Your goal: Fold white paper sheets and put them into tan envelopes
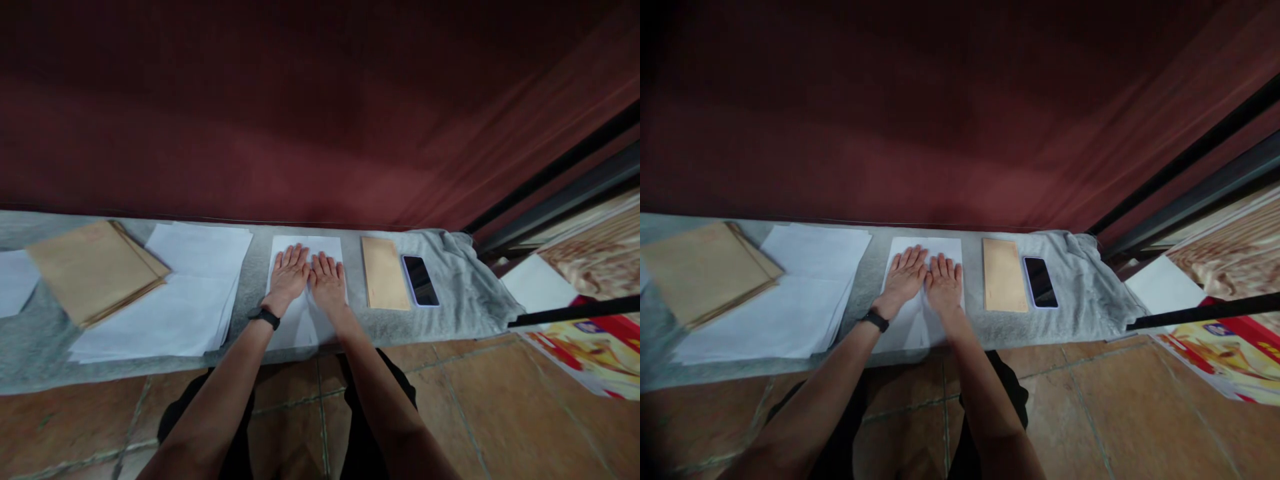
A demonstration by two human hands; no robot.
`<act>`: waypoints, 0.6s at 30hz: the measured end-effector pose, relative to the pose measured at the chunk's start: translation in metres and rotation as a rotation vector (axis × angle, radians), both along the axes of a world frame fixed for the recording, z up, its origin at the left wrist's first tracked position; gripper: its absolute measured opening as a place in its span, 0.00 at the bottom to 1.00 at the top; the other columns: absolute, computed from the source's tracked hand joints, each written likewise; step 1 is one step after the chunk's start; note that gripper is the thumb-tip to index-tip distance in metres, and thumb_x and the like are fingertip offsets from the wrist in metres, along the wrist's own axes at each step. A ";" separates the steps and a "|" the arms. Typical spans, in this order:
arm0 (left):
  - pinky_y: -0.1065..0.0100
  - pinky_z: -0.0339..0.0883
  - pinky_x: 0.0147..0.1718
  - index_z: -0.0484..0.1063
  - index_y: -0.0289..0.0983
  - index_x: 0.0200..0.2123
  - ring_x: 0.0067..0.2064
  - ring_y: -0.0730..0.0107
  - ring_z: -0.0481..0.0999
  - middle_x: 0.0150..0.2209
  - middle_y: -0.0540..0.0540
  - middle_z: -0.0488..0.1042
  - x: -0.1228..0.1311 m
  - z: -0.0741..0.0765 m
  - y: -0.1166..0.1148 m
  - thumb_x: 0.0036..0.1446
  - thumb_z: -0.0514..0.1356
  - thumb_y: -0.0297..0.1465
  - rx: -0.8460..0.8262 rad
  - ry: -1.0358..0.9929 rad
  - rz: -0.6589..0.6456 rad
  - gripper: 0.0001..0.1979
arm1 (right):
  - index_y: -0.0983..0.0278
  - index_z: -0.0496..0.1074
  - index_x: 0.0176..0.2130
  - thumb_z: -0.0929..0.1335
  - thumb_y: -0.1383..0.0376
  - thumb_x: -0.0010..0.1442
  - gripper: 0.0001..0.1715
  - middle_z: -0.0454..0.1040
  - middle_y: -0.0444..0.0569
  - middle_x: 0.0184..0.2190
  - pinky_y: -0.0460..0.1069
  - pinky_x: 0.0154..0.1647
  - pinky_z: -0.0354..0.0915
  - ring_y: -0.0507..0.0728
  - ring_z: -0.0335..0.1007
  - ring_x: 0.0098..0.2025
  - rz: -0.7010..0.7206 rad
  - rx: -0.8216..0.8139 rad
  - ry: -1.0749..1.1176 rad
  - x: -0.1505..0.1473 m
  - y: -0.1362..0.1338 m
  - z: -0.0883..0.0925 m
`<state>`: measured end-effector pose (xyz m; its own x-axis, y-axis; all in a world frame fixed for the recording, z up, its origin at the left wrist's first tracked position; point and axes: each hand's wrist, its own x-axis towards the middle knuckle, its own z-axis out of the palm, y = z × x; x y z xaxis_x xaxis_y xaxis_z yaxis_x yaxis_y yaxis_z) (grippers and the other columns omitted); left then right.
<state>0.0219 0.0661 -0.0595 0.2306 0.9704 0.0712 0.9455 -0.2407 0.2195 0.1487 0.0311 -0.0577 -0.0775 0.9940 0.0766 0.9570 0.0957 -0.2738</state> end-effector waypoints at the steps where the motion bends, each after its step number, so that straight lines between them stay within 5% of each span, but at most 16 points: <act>1: 0.49 0.40 0.73 0.54 0.37 0.74 0.77 0.58 0.46 0.75 0.43 0.52 0.000 0.000 0.002 0.71 0.40 0.36 -0.003 -0.001 0.031 0.30 | 0.62 0.56 0.73 0.55 0.59 0.76 0.31 0.51 0.52 0.75 0.66 0.75 0.43 0.65 0.47 0.76 -0.010 0.006 0.000 -0.002 0.001 0.000; 6: 0.48 0.41 0.73 0.53 0.35 0.74 0.76 0.57 0.47 0.75 0.40 0.51 -0.001 -0.002 0.010 0.72 0.40 0.37 0.003 -0.010 0.131 0.31 | 0.62 0.57 0.73 0.55 0.57 0.77 0.31 0.51 0.52 0.75 0.66 0.75 0.42 0.65 0.46 0.76 -0.056 0.021 0.003 -0.004 0.010 -0.002; 13: 0.43 0.45 0.71 0.59 0.36 0.72 0.75 0.50 0.52 0.73 0.40 0.57 -0.006 -0.003 0.013 0.70 0.43 0.34 0.076 -0.031 0.067 0.30 | 0.59 0.57 0.73 0.54 0.59 0.76 0.30 0.54 0.48 0.74 0.70 0.75 0.39 0.65 0.45 0.76 -0.016 -0.010 0.058 -0.011 0.030 -0.005; 18: 0.45 0.47 0.71 0.58 0.38 0.72 0.75 0.54 0.53 0.73 0.40 0.57 -0.013 -0.009 0.017 0.70 0.42 0.35 0.119 -0.047 0.118 0.30 | 0.58 0.58 0.72 0.55 0.57 0.76 0.30 0.54 0.52 0.74 0.71 0.74 0.41 0.65 0.47 0.76 -0.056 0.057 0.088 -0.018 0.035 -0.010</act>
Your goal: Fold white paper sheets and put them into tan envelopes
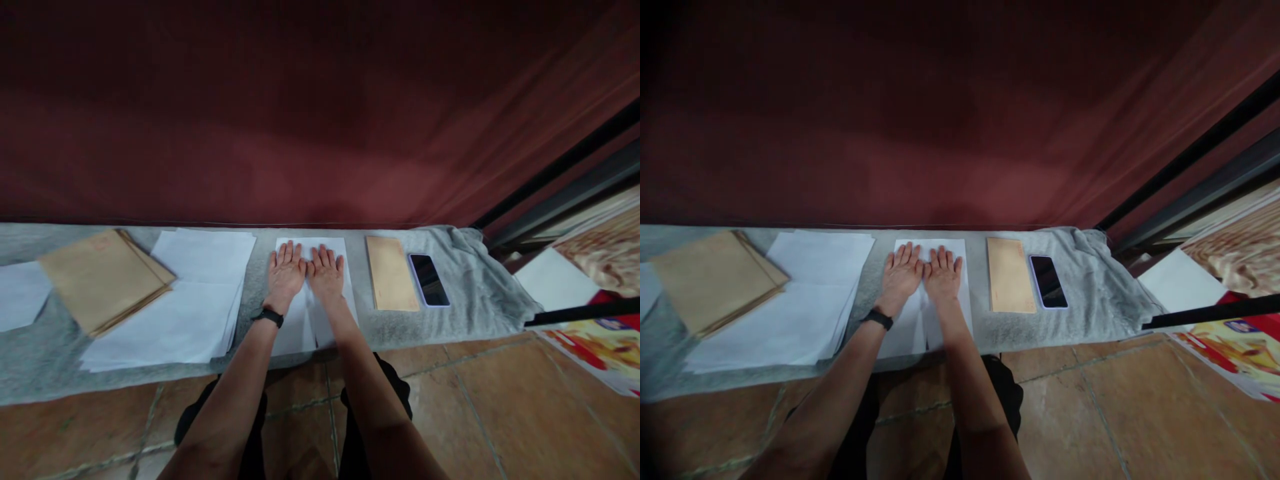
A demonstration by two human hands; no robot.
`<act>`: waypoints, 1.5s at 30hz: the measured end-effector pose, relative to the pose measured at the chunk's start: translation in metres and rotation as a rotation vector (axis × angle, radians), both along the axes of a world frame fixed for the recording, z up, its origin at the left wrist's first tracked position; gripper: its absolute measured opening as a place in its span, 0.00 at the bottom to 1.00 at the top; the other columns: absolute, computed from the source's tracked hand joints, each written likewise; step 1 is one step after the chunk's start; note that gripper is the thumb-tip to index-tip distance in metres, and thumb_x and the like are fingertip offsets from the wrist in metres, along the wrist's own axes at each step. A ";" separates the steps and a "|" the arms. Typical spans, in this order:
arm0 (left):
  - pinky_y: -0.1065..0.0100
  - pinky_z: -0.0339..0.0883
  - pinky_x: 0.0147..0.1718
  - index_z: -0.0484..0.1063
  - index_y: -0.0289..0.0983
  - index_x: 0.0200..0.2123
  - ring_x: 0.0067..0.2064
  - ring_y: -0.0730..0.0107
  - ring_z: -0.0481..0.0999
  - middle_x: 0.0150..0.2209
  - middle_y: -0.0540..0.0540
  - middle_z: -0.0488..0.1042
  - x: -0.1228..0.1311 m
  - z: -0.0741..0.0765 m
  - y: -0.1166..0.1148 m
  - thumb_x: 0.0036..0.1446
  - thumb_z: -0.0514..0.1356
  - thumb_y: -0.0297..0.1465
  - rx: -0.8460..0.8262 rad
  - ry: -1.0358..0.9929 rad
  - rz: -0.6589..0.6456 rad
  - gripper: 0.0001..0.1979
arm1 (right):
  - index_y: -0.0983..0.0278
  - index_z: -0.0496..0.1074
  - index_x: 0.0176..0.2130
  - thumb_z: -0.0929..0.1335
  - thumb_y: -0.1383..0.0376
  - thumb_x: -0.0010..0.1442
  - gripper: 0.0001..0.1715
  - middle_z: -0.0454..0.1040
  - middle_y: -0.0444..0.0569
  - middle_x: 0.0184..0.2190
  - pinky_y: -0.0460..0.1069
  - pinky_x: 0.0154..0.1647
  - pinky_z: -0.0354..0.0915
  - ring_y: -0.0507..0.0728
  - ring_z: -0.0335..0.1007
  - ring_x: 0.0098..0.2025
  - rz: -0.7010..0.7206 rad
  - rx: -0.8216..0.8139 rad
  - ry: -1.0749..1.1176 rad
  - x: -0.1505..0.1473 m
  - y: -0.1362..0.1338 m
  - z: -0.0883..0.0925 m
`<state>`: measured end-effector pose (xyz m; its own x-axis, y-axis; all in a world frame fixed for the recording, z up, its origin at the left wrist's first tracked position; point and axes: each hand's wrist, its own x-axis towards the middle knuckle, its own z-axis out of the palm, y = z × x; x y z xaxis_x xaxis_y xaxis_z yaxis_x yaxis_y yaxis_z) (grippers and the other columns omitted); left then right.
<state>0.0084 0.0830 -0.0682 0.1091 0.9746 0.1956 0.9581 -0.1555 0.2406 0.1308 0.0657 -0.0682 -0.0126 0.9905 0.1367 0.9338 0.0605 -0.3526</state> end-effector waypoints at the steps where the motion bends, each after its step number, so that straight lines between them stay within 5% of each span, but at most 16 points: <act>1: 0.46 0.47 0.71 0.57 0.36 0.72 0.75 0.54 0.54 0.73 0.39 0.57 -0.002 -0.001 0.001 0.70 0.42 0.35 0.004 -0.006 0.020 0.30 | 0.60 0.58 0.72 0.55 0.56 0.76 0.31 0.54 0.54 0.74 0.69 0.74 0.42 0.66 0.48 0.76 -0.020 0.010 -0.009 0.000 0.000 0.000; 7: 0.47 0.47 0.72 0.55 0.26 0.72 0.74 0.51 0.54 0.73 0.31 0.56 -0.013 0.001 -0.002 0.70 0.42 0.35 -0.006 -0.006 0.072 0.32 | 0.72 0.53 0.73 0.56 0.54 0.76 0.36 0.50 0.64 0.74 0.64 0.74 0.47 0.67 0.48 0.76 -0.113 -0.004 -0.102 0.012 -0.007 0.001; 14: 0.43 0.47 0.71 0.57 0.28 0.72 0.75 0.47 0.53 0.72 0.32 0.57 -0.031 0.008 -0.020 0.71 0.43 0.38 0.000 0.036 0.025 0.32 | 0.74 0.53 0.73 0.57 0.56 0.76 0.36 0.51 0.65 0.74 0.65 0.74 0.49 0.67 0.49 0.75 -0.084 -0.003 -0.117 0.038 -0.028 0.007; 22: 0.43 0.42 0.73 0.60 0.42 0.71 0.76 0.54 0.48 0.75 0.43 0.54 -0.024 0.013 -0.094 0.72 0.48 0.40 -0.110 0.081 -0.413 0.28 | 0.65 0.58 0.72 0.59 0.57 0.76 0.32 0.52 0.56 0.74 0.63 0.76 0.47 0.63 0.48 0.76 0.220 0.040 -0.099 0.033 -0.082 0.003; 29: 0.44 0.39 0.73 0.52 0.42 0.74 0.77 0.53 0.45 0.76 0.39 0.47 -0.073 0.033 -0.111 0.61 0.61 0.49 -0.356 0.100 -0.625 0.42 | 0.64 0.61 0.70 0.61 0.60 0.74 0.29 0.57 0.54 0.73 0.62 0.74 0.53 0.62 0.53 0.74 0.298 0.007 -0.098 0.070 -0.096 0.009; 36: 0.45 0.38 0.73 0.56 0.46 0.72 0.77 0.57 0.46 0.76 0.43 0.49 -0.094 0.048 -0.125 0.56 0.63 0.35 -0.422 0.109 -0.703 0.41 | 0.65 0.65 0.69 0.62 0.72 0.68 0.32 0.64 0.55 0.70 0.60 0.72 0.60 0.60 0.60 0.71 0.344 -0.003 -0.015 0.109 -0.091 0.015; 45: 0.52 0.47 0.73 0.68 0.49 0.66 0.74 0.62 0.57 0.72 0.50 0.61 -0.095 0.043 -0.125 0.52 0.61 0.24 -0.364 0.047 -0.667 0.36 | 0.65 0.63 0.70 0.60 0.78 0.59 0.42 0.61 0.52 0.72 0.57 0.75 0.57 0.56 0.55 0.73 0.431 -0.091 0.087 0.128 -0.090 0.021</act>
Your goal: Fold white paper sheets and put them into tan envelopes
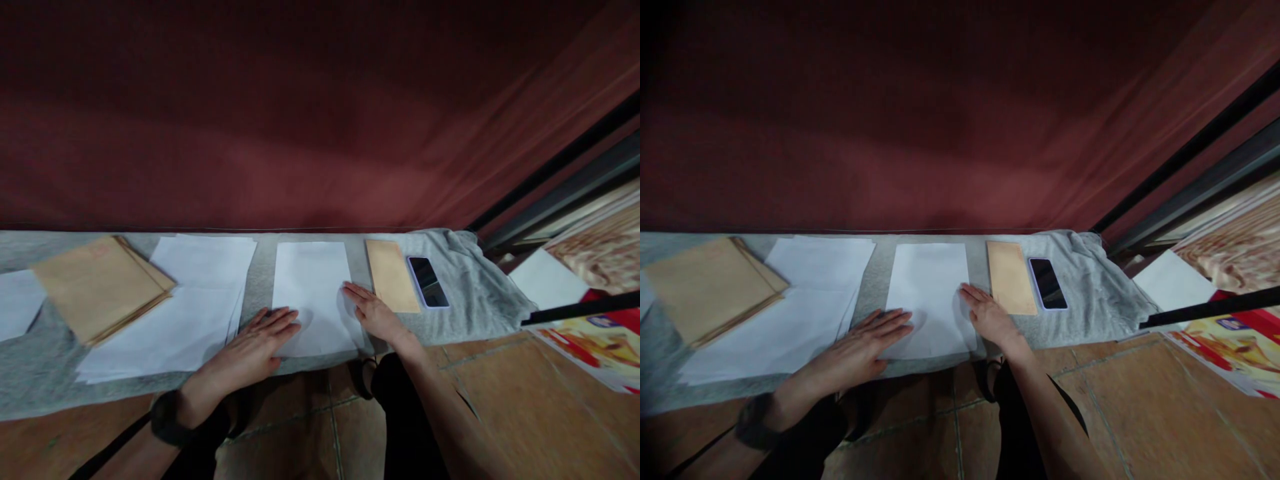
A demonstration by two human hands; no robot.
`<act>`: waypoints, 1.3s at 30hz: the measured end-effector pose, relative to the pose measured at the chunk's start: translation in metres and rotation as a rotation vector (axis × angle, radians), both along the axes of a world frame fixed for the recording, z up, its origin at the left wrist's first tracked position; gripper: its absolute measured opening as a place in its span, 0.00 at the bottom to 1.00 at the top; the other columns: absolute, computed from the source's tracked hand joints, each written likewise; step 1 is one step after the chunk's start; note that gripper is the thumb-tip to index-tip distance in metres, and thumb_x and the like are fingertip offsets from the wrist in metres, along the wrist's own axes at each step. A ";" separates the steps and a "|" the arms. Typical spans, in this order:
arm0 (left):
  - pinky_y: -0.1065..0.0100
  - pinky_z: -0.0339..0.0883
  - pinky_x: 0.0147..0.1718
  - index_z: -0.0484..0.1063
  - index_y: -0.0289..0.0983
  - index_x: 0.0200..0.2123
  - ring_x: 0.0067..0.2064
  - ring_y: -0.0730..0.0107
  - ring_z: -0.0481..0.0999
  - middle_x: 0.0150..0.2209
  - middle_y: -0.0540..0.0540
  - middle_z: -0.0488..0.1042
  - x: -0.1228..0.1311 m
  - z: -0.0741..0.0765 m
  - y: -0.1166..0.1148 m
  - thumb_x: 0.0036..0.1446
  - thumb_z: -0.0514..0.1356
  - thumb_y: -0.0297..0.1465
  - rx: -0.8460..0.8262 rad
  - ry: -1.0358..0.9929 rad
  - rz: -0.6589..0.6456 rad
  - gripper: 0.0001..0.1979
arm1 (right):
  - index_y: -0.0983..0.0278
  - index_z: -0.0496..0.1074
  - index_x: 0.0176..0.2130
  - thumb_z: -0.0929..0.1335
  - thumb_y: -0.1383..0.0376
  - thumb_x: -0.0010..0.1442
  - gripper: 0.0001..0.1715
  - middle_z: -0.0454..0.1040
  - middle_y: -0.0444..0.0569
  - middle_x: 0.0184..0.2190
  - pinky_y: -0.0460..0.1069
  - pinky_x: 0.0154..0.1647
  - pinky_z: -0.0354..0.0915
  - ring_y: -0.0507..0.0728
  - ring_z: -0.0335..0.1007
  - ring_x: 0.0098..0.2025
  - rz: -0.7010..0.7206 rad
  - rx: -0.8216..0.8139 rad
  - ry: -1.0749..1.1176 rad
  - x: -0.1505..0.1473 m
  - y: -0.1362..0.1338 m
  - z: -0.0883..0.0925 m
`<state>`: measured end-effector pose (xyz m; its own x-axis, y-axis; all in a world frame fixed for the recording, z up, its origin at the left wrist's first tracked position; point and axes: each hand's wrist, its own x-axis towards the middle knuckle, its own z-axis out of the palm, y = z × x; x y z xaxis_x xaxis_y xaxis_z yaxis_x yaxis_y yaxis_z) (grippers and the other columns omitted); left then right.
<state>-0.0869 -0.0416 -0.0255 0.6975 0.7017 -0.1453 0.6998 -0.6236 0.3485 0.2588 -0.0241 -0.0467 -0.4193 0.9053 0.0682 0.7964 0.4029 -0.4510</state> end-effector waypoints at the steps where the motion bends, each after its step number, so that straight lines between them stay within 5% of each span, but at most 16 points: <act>1: 0.53 0.50 0.73 0.70 0.48 0.64 0.72 0.63 0.60 0.71 0.50 0.64 -0.001 0.000 0.002 0.53 0.59 0.23 0.002 -0.021 0.016 0.35 | 0.65 0.63 0.70 0.60 0.79 0.58 0.42 0.61 0.51 0.72 0.57 0.75 0.57 0.56 0.55 0.73 0.004 -0.014 0.010 0.002 0.000 0.001; 6: 0.58 0.71 0.59 0.82 0.43 0.47 0.54 0.59 0.81 0.51 0.47 0.83 -0.008 0.007 0.019 0.63 0.56 0.33 -0.046 -0.307 0.243 0.16 | 0.60 0.64 0.69 0.59 0.80 0.57 0.44 0.63 0.47 0.71 0.55 0.74 0.59 0.55 0.59 0.72 0.019 -0.081 0.067 0.010 -0.001 0.009; 11: 0.62 0.76 0.43 0.82 0.38 0.40 0.41 0.58 0.83 0.38 0.47 0.85 -0.004 0.026 0.030 0.61 0.60 0.50 -0.220 -0.689 0.533 0.22 | 0.58 0.70 0.65 0.62 0.75 0.61 0.36 0.68 0.46 0.68 0.57 0.70 0.63 0.58 0.66 0.68 0.015 -0.124 0.193 0.012 0.001 0.017; 15: 0.62 0.76 0.42 0.80 0.36 0.40 0.41 0.58 0.81 0.36 0.46 0.84 0.007 0.033 0.037 0.54 0.65 0.54 -0.349 -0.916 0.670 0.26 | 0.59 0.80 0.51 0.64 0.61 0.68 0.18 0.83 0.47 0.49 0.54 0.51 0.74 0.61 0.79 0.50 -0.166 -0.173 0.309 0.005 0.010 0.015; 21: 0.63 0.74 0.38 0.76 0.36 0.42 0.36 0.61 0.81 0.36 0.46 0.83 0.018 0.014 0.058 0.46 0.70 0.53 -0.367 -1.080 0.862 0.30 | 0.63 0.79 0.33 0.64 0.58 0.68 0.18 0.79 0.44 0.27 0.45 0.32 0.63 0.54 0.74 0.31 -0.362 -0.184 0.216 -0.012 0.026 0.011; 25: 0.63 0.73 0.33 0.69 0.34 0.56 0.32 0.62 0.80 0.34 0.47 0.81 0.015 -0.006 0.066 0.47 0.69 0.43 -0.363 -0.975 0.904 0.35 | 0.62 0.78 0.36 0.65 0.61 0.69 0.14 0.81 0.46 0.30 0.45 0.33 0.60 0.54 0.75 0.33 -0.430 -0.180 0.053 -0.023 0.029 0.012; 29: 0.65 0.70 0.33 0.59 0.35 0.68 0.27 0.66 0.75 0.28 0.53 0.77 0.010 -0.016 0.067 0.52 0.64 0.34 -0.162 -0.672 0.886 0.40 | 0.60 0.79 0.41 0.64 0.60 0.71 0.14 0.83 0.48 0.36 0.46 0.35 0.60 0.56 0.79 0.39 -0.477 -0.195 -0.111 -0.032 0.026 0.016; 39: 0.60 0.73 0.43 0.61 0.33 0.69 0.41 0.57 0.80 0.40 0.42 0.79 0.019 -0.007 0.060 0.60 0.57 0.29 0.104 -0.154 0.799 0.33 | 0.61 0.77 0.46 0.65 0.61 0.71 0.12 0.84 0.52 0.40 0.49 0.41 0.65 0.60 0.81 0.45 -0.524 -0.215 -0.279 -0.044 0.018 0.029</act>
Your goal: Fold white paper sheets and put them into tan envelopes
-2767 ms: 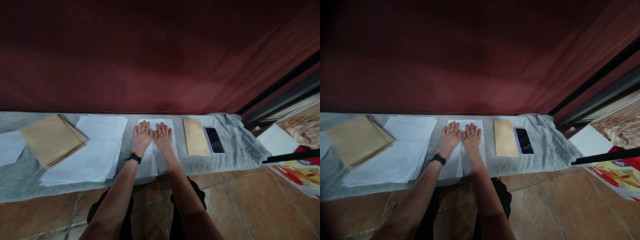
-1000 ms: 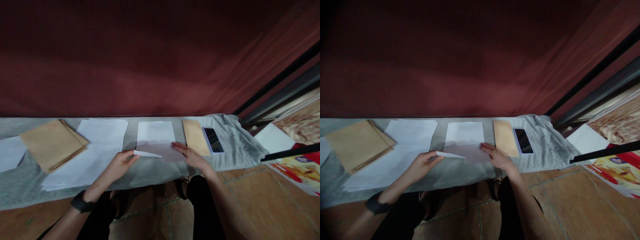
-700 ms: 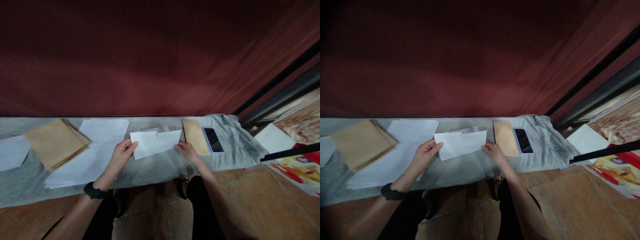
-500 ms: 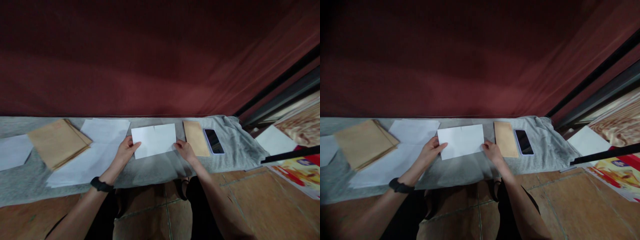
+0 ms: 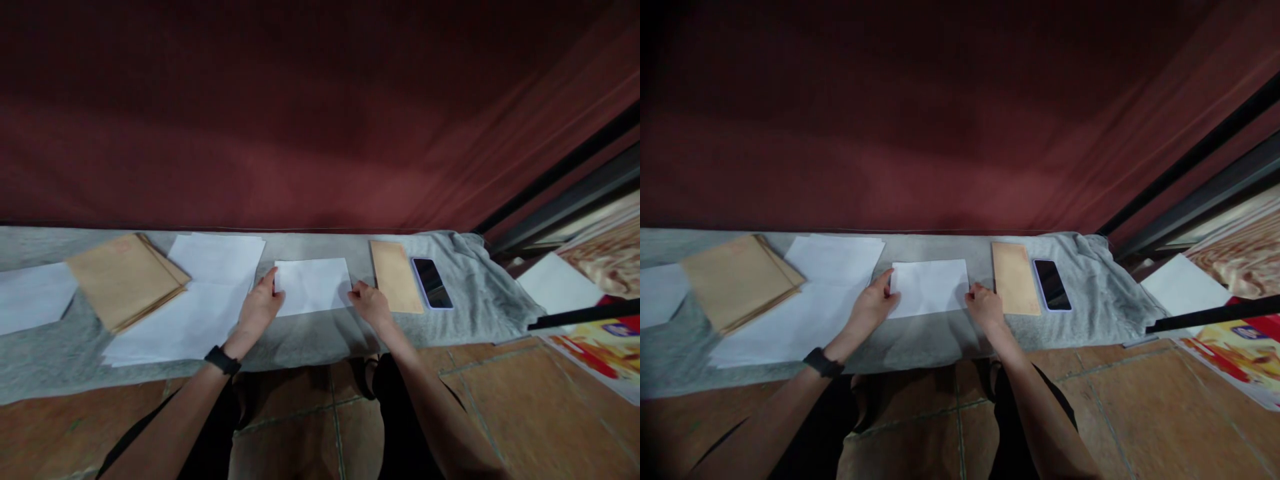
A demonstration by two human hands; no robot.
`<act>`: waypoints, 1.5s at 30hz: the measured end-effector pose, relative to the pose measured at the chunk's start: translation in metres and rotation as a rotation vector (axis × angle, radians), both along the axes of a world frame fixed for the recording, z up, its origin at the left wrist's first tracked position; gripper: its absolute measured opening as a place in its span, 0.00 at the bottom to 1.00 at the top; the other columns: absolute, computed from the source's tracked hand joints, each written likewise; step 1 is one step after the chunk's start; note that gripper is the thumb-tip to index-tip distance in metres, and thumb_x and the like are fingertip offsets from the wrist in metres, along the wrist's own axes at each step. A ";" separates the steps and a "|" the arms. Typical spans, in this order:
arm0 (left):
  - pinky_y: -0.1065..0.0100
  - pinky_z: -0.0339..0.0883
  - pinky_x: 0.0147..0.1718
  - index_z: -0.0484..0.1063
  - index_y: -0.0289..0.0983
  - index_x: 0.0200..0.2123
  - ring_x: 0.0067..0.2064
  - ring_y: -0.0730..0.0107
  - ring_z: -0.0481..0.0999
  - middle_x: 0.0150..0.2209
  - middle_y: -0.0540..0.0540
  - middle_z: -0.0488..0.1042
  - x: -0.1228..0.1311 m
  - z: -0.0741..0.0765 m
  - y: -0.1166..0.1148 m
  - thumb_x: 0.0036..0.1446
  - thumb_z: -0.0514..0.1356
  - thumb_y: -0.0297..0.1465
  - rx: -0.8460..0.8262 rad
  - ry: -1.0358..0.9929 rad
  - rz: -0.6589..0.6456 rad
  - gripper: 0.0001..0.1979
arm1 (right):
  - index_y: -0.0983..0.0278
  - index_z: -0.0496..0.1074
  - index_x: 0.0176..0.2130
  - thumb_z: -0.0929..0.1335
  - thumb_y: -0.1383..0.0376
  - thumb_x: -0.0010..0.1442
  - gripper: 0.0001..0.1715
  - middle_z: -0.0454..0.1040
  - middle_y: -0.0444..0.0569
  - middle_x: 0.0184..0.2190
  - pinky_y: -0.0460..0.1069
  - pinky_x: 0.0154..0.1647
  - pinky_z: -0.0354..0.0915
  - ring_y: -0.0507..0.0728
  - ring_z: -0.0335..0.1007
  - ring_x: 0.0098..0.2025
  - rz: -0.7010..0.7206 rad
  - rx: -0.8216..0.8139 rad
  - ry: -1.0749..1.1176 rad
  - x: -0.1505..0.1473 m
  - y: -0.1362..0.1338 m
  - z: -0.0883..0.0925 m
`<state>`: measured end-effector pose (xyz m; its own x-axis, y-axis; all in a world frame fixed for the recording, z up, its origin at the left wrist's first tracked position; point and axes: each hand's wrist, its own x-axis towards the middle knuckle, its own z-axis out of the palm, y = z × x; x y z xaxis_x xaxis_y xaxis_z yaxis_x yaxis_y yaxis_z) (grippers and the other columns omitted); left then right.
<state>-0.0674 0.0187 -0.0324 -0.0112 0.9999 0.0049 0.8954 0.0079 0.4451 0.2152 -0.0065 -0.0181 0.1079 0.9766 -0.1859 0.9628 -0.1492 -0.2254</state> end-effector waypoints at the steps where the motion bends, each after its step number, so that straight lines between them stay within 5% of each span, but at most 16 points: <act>1: 0.58 0.73 0.47 0.63 0.33 0.68 0.45 0.54 0.80 0.45 0.39 0.78 0.003 0.001 -0.002 0.60 0.57 0.29 0.067 0.058 -0.009 0.32 | 0.61 0.77 0.46 0.65 0.63 0.70 0.11 0.84 0.52 0.40 0.49 0.43 0.66 0.60 0.81 0.45 -0.013 0.022 0.003 0.000 0.000 0.000; 4: 0.49 0.68 0.59 0.65 0.32 0.66 0.60 0.47 0.73 0.60 0.31 0.72 0.019 -0.001 -0.007 0.64 0.53 0.29 0.277 0.153 -0.109 0.28 | 0.64 0.76 0.49 0.65 0.64 0.71 0.12 0.82 0.54 0.43 0.51 0.49 0.69 0.60 0.80 0.46 -0.013 0.182 0.086 -0.007 0.003 -0.001; 8: 0.47 0.53 0.70 0.61 0.31 0.69 0.73 0.48 0.56 0.71 0.33 0.60 0.052 -0.019 -0.014 0.69 0.49 0.31 0.321 0.163 -0.325 0.27 | 0.64 0.72 0.60 0.58 0.59 0.75 0.23 0.77 0.57 0.57 0.55 0.63 0.66 0.60 0.72 0.60 0.198 0.433 0.379 -0.038 0.010 -0.010; 15: 0.46 0.46 0.73 0.54 0.26 0.72 0.76 0.52 0.50 0.73 0.30 0.55 0.081 -0.049 -0.004 0.66 0.48 0.27 0.191 0.227 -0.358 0.32 | 0.65 0.57 0.72 0.51 0.55 0.78 0.33 0.58 0.52 0.73 0.57 0.77 0.46 0.56 0.48 0.75 0.338 0.305 0.369 -0.088 0.018 -0.039; 27: 0.50 0.44 0.73 0.54 0.22 0.71 0.76 0.53 0.50 0.73 0.30 0.53 0.055 -0.036 0.003 0.70 0.42 0.32 0.182 0.285 -0.199 0.31 | 0.66 0.56 0.73 0.56 0.54 0.77 0.34 0.51 0.56 0.75 0.61 0.76 0.44 0.63 0.47 0.76 0.270 0.302 0.071 -0.080 0.030 -0.049; 45: 0.49 0.47 0.72 0.56 0.20 0.70 0.75 0.49 0.54 0.72 0.28 0.55 0.011 -0.034 0.003 0.70 0.44 0.35 0.175 0.223 -0.071 0.33 | 0.75 0.58 0.71 0.58 0.57 0.75 0.34 0.58 0.64 0.72 0.63 0.73 0.52 0.67 0.56 0.73 0.119 0.408 -0.069 -0.026 0.019 -0.056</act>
